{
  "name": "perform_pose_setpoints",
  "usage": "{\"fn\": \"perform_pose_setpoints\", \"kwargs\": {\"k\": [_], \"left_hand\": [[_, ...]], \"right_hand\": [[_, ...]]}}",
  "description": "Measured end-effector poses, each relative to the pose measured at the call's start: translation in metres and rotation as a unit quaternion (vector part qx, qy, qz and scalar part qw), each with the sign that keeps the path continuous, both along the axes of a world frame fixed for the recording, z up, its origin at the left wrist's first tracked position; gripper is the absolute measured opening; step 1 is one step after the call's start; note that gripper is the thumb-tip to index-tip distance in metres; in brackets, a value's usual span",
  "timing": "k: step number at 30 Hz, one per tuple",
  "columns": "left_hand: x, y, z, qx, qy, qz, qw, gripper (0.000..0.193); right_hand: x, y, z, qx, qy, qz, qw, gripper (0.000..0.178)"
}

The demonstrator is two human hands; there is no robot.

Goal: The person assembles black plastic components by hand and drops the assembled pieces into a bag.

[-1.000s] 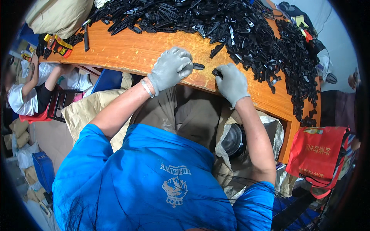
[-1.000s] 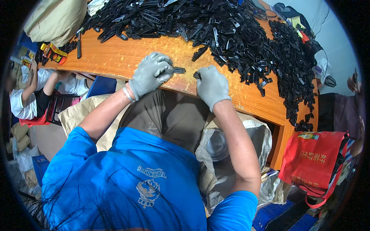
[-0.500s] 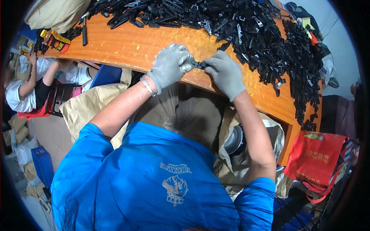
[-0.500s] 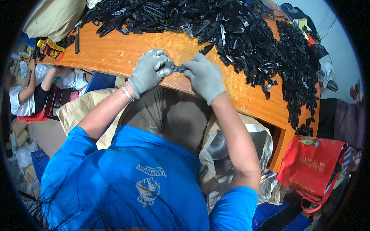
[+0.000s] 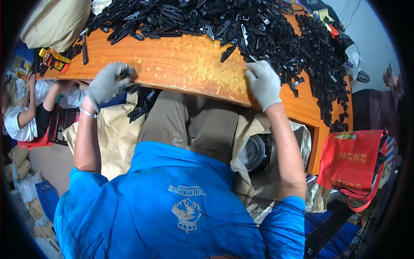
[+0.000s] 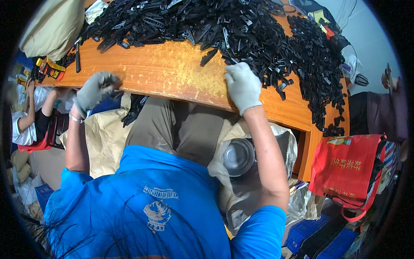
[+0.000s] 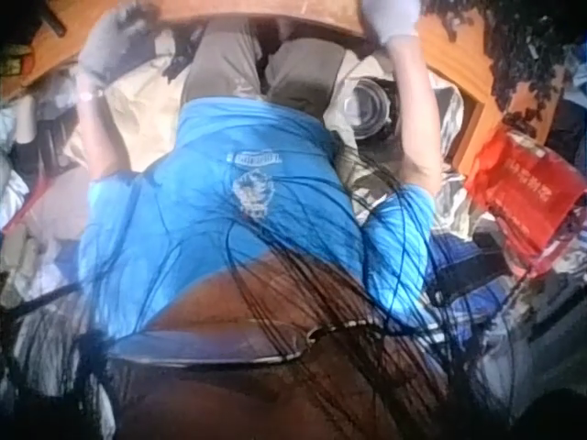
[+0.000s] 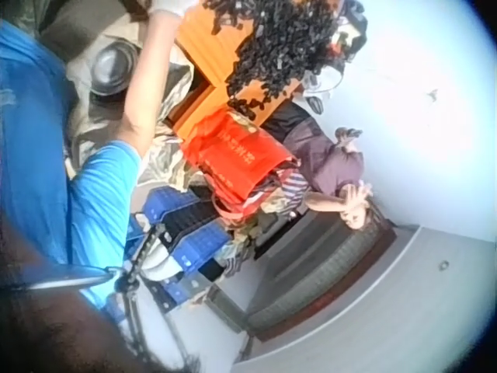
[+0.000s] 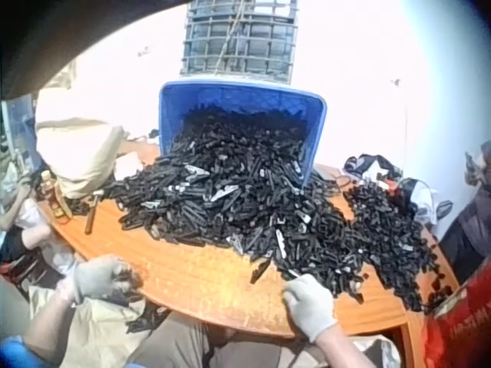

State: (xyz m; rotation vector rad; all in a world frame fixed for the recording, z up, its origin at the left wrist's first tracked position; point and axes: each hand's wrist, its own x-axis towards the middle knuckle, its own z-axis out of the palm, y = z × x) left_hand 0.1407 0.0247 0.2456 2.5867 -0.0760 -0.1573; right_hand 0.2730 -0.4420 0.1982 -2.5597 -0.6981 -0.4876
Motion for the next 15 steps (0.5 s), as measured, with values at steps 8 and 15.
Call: {"fn": "perform_pose_setpoints", "kwargs": {"k": [8, 15], "left_hand": [[0.082, -0.171, -0.026, -0.007, -0.186, -0.052, 0.981, 0.031], [0.137, -0.242, -0.046, 0.026, -0.178, 0.028, 0.983, 0.027]], "right_hand": [[0.025, 0.014, -0.006, -0.149, 0.007, -0.073, 0.986, 0.012], [0.022, 0.008, -0.003, -0.139, 0.018, -0.041, 0.989, 0.009]]}}
